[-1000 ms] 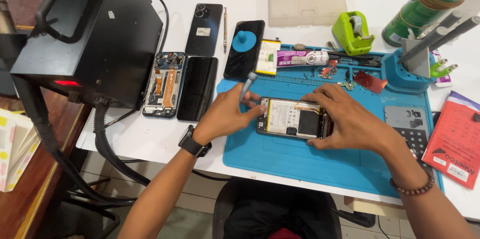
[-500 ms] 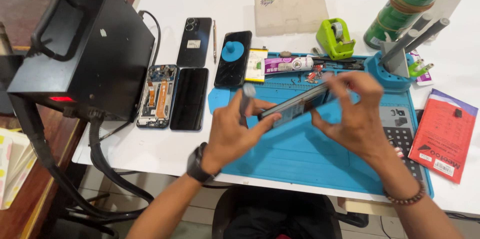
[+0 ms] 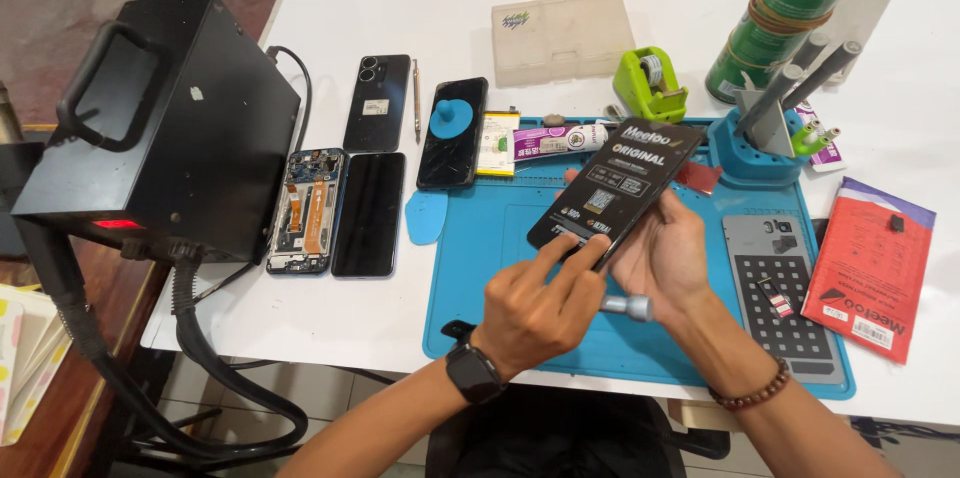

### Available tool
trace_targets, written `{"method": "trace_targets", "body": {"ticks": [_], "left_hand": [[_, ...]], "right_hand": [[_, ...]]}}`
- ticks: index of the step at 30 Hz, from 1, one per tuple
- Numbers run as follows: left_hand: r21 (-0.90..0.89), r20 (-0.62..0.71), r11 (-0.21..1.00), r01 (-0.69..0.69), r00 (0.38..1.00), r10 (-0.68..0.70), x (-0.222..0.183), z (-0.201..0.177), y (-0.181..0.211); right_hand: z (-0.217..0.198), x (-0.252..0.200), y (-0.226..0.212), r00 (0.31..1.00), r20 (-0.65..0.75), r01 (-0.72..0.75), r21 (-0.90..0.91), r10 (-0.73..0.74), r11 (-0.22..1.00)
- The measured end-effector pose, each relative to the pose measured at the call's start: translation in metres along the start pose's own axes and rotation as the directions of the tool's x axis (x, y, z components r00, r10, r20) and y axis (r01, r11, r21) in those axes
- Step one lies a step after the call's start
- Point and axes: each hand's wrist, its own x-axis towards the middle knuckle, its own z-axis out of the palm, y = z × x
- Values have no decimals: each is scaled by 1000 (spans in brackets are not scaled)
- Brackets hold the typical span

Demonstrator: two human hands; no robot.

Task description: The person uses a screwdriver to remove screws from a disassembled smartphone on a blue mat. They then lift the back cover and set it aside, exposing the internal components.

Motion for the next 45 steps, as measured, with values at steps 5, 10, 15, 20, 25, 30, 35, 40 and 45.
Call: {"method": "trace_targets", "body": {"ticks": [5, 10, 15, 20, 25, 30, 35, 40, 45], "left_hand": [[-5, -2, 999, 38, 999, -38, 10, 14, 4], [-21, 15, 999, 35, 999, -34, 22, 14, 0], [-343, 96, 921, 186, 982, -162, 32, -4, -14], [-331, 281, 719, 611, 791, -543, 44, 8, -51], [-684, 420, 333, 648, 724, -547, 45, 40, -97], [-778, 578, -109, 618, 638, -509, 21, 54, -95], [-782, 568, -57, 620, 673, -474, 8, 53, -90], [-798, 549, -50, 601, 689, -473, 8, 49, -87], [-783, 542, -8, 622, 676, -499, 8, 49, -83]], "right_hand": [[13, -5, -1, 953, 282, 42, 251, -114, 967], [17, 4, -10, 995, 99, 23, 0, -23, 1000], [8, 17, -15, 990, 140, -26, -26, 29, 999], [-5, 30, -14, 979, 191, -80, 29, 73, 996], [-11, 32, -16, 978, 199, -64, 12, 60, 998], [-18, 29, -14, 970, 228, -93, 19, 87, 995], [-30, 25, -12, 940, 323, -149, 109, 107, 983], [-36, 27, -9, 980, 132, -156, 56, 148, 986], [-43, 27, -8, 982, 112, -163, 72, 154, 984]]}}
